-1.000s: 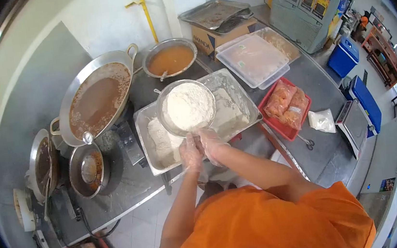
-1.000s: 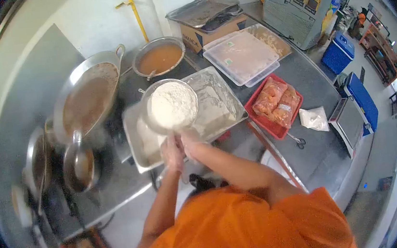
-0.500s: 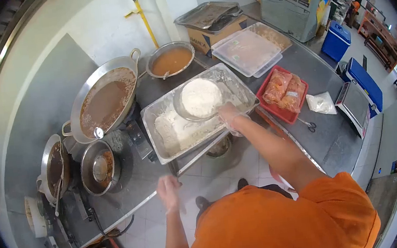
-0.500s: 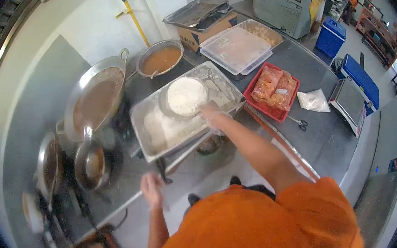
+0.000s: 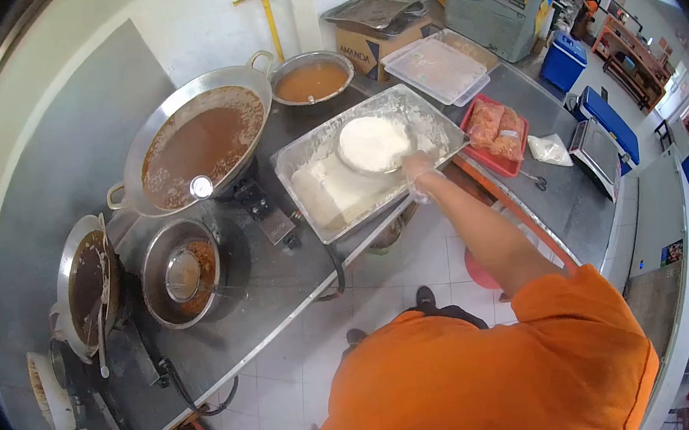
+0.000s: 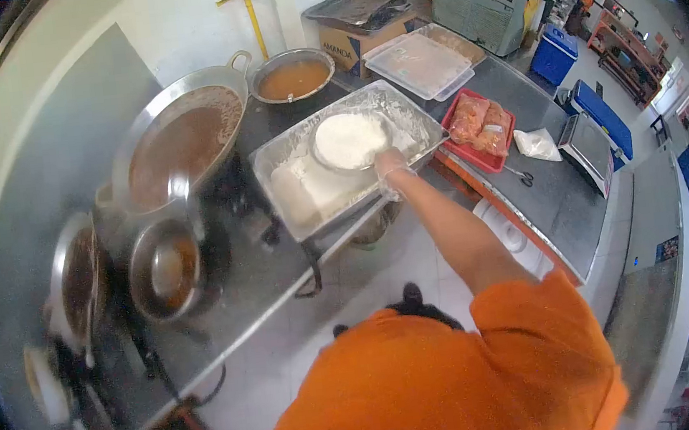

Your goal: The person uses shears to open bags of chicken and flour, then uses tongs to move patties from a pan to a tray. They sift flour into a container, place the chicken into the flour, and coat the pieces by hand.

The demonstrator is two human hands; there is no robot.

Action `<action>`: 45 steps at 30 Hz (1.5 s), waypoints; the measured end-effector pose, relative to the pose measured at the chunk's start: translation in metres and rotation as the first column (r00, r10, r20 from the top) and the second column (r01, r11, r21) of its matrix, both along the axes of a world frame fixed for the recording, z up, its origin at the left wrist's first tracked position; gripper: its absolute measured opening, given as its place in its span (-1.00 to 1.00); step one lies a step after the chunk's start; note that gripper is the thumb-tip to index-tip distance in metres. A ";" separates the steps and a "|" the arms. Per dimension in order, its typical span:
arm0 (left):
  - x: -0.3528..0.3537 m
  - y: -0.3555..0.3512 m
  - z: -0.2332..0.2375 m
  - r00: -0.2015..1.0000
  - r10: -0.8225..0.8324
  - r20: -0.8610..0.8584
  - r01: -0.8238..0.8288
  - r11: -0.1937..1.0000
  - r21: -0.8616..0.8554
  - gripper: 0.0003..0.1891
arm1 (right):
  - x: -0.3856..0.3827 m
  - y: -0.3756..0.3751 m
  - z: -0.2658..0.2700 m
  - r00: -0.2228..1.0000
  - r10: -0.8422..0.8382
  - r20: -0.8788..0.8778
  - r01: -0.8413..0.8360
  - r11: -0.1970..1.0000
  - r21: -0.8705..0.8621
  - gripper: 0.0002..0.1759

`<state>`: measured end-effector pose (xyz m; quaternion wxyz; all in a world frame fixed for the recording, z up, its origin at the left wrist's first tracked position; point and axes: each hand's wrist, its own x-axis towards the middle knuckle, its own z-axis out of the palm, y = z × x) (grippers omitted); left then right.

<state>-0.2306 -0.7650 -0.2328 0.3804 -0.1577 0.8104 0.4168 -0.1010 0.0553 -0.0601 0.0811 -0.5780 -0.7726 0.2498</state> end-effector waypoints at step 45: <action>-0.077 0.031 -0.071 0.882 -0.079 0.465 -0.148 0.889 0.433 -0.83 | -0.014 -0.023 -0.001 0.935 -0.194 -0.295 0.224 0.972 0.072 -0.62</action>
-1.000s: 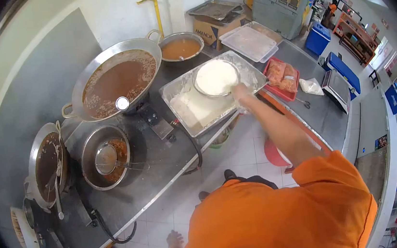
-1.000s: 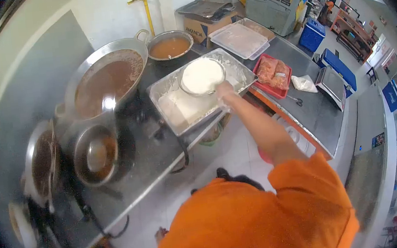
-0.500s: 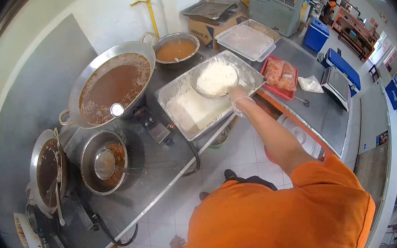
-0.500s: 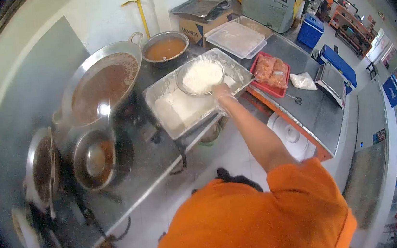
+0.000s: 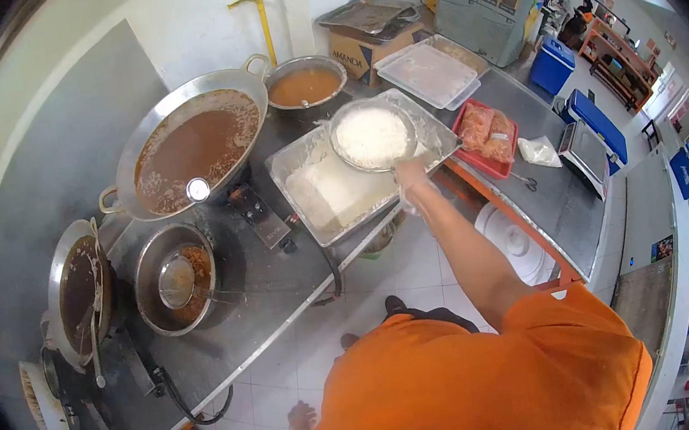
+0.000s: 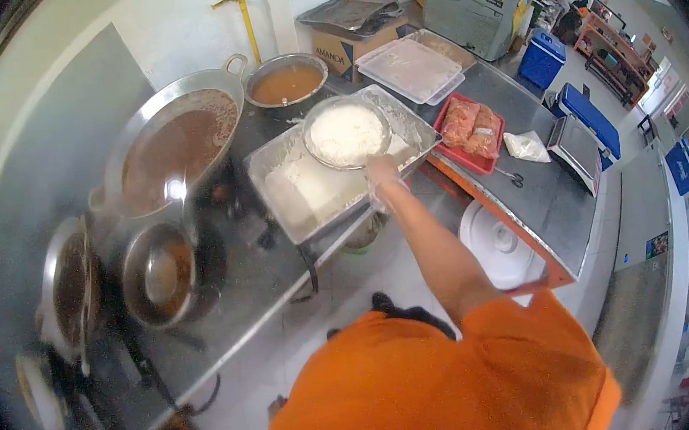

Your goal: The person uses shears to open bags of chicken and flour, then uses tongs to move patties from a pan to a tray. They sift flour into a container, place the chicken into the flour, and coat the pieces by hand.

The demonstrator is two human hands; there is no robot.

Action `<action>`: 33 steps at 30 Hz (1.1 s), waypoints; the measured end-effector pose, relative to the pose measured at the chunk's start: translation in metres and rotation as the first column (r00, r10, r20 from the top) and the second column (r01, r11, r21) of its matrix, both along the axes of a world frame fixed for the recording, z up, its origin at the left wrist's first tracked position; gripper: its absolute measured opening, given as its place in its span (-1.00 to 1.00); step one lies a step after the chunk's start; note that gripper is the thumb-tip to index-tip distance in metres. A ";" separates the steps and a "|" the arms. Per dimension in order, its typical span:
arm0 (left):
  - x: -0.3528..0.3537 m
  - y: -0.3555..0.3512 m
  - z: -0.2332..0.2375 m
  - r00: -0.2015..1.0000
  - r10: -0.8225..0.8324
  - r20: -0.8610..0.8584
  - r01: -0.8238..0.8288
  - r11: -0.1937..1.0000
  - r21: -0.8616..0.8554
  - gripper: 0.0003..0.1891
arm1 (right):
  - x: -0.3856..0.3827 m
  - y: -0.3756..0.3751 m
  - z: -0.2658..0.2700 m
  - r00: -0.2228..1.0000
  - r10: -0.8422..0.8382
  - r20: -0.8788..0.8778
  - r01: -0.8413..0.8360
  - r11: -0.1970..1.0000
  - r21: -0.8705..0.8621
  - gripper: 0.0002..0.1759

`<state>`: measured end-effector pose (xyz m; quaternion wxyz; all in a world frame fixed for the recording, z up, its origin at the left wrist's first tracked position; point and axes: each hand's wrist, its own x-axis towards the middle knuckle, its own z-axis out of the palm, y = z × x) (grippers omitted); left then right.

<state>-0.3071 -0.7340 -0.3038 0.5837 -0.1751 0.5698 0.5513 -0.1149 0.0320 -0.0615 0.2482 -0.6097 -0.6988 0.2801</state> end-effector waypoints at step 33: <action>0.019 -0.021 -0.004 -0.114 -0.904 -0.412 0.710 0.216 -0.670 -0.84 | 0.008 -0.005 0.034 0.988 -0.017 -0.152 0.000 0.994 -0.110 -0.69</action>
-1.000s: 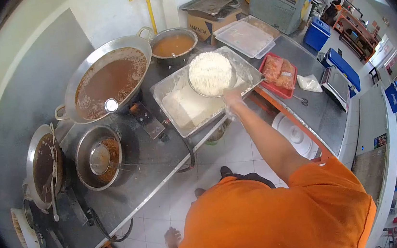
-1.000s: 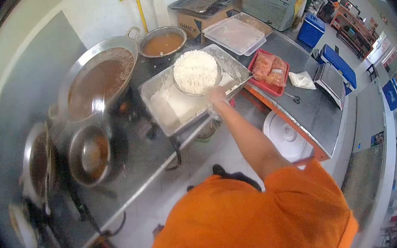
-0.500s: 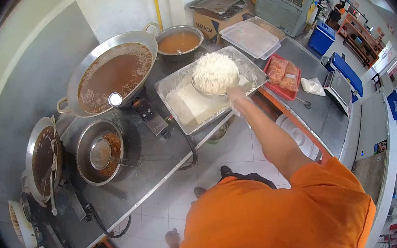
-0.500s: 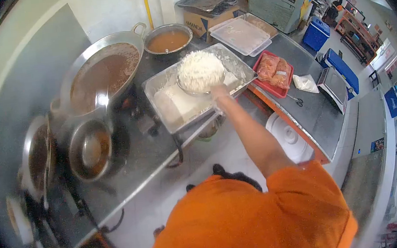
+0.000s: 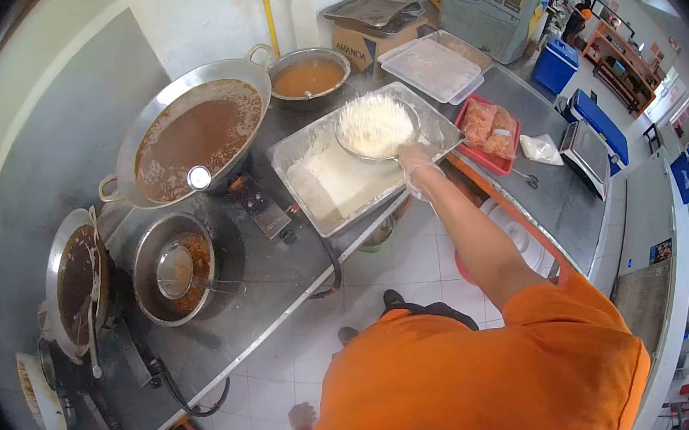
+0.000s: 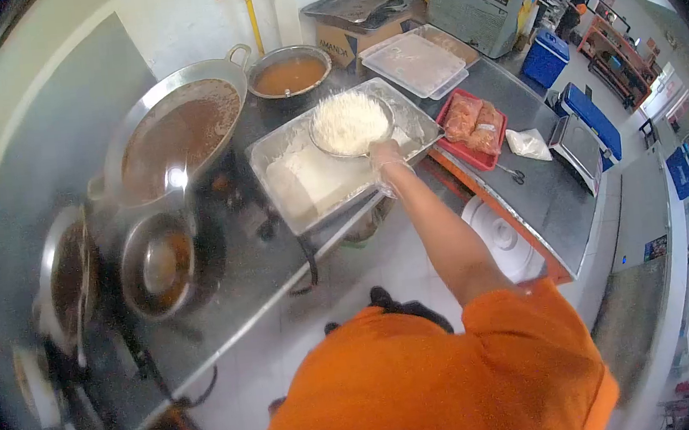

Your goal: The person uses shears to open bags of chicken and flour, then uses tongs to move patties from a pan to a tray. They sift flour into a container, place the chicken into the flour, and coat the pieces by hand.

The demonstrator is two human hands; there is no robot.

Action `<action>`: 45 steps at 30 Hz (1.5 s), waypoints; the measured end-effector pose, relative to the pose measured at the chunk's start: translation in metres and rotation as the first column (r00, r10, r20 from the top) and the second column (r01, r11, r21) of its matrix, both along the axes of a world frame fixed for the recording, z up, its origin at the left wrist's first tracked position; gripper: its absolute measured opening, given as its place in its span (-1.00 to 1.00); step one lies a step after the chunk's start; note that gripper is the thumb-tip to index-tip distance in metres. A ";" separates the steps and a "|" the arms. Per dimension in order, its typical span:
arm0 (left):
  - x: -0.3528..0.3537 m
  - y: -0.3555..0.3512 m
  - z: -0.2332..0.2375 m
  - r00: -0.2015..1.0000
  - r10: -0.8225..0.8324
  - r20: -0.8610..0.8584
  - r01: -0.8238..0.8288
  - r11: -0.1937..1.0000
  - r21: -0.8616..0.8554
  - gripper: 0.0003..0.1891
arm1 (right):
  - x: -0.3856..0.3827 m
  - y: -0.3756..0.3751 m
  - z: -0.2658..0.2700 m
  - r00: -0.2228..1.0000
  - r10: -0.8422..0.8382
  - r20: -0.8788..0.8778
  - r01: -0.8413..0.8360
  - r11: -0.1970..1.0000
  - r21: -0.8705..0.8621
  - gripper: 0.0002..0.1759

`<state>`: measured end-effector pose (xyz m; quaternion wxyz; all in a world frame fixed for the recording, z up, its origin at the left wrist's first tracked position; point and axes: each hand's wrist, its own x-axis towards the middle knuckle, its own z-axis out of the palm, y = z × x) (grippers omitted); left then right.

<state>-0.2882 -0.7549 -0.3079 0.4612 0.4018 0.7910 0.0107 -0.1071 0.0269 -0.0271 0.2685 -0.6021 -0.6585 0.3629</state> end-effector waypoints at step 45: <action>0.005 0.039 0.047 0.080 0.924 0.374 -0.950 0.185 -0.253 -0.87 | -0.004 0.026 -0.003 0.994 -0.061 0.091 0.067 0.996 -0.065 -0.67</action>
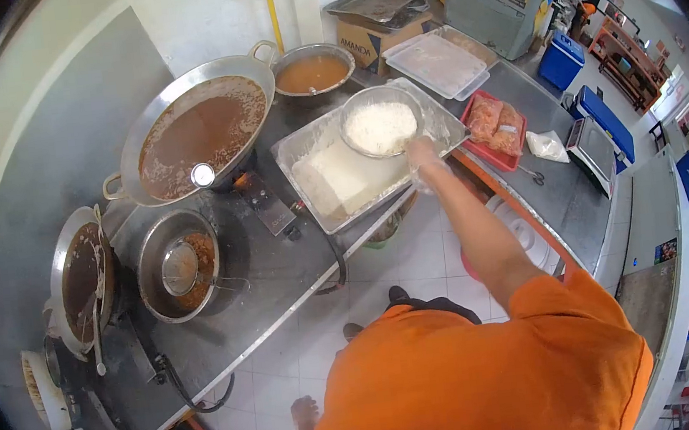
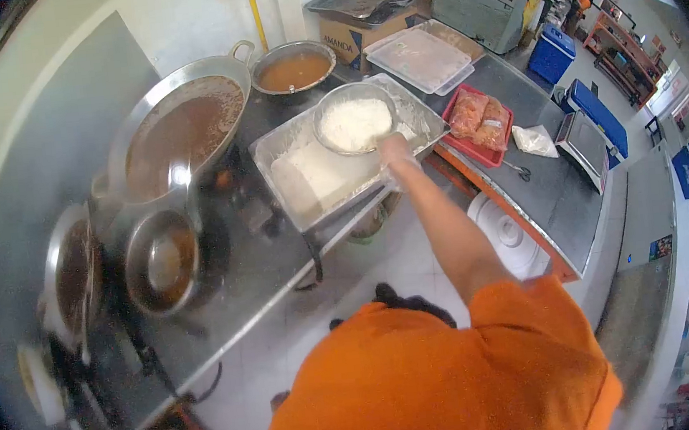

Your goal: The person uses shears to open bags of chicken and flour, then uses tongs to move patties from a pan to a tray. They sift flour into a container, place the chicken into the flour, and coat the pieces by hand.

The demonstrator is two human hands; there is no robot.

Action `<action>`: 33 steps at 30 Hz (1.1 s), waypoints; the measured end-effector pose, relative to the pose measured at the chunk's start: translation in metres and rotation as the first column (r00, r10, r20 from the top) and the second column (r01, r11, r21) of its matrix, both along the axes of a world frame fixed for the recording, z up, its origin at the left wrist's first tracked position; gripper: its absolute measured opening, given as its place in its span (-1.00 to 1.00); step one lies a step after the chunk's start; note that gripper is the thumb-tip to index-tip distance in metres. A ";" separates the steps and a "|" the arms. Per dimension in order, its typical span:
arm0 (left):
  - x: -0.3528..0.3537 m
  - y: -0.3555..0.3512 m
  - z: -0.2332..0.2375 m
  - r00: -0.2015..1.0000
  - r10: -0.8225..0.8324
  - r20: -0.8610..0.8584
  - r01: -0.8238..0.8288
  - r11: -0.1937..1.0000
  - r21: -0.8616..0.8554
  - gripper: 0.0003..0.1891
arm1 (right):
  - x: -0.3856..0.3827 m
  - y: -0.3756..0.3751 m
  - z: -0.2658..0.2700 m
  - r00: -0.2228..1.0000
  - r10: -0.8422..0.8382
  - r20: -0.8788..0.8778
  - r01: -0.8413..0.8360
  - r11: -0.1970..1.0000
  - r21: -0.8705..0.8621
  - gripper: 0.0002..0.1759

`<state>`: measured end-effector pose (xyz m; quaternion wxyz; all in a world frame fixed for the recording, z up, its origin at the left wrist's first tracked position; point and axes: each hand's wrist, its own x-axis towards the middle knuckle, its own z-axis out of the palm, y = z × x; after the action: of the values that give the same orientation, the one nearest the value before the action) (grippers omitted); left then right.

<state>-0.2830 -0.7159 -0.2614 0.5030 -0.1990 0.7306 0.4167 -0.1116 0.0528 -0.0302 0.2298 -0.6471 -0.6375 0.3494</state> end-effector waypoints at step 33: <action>0.031 -0.012 0.021 0.977 -0.078 -0.199 0.086 0.996 0.031 -0.91 | 0.006 0.000 -0.017 0.837 0.297 0.460 -0.374 0.924 0.084 -0.70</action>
<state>-0.2521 -0.7275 -0.2401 0.4484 -0.1166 0.7763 0.4275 -0.1057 0.0523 -0.0470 0.0698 -0.5648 -0.8037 0.1739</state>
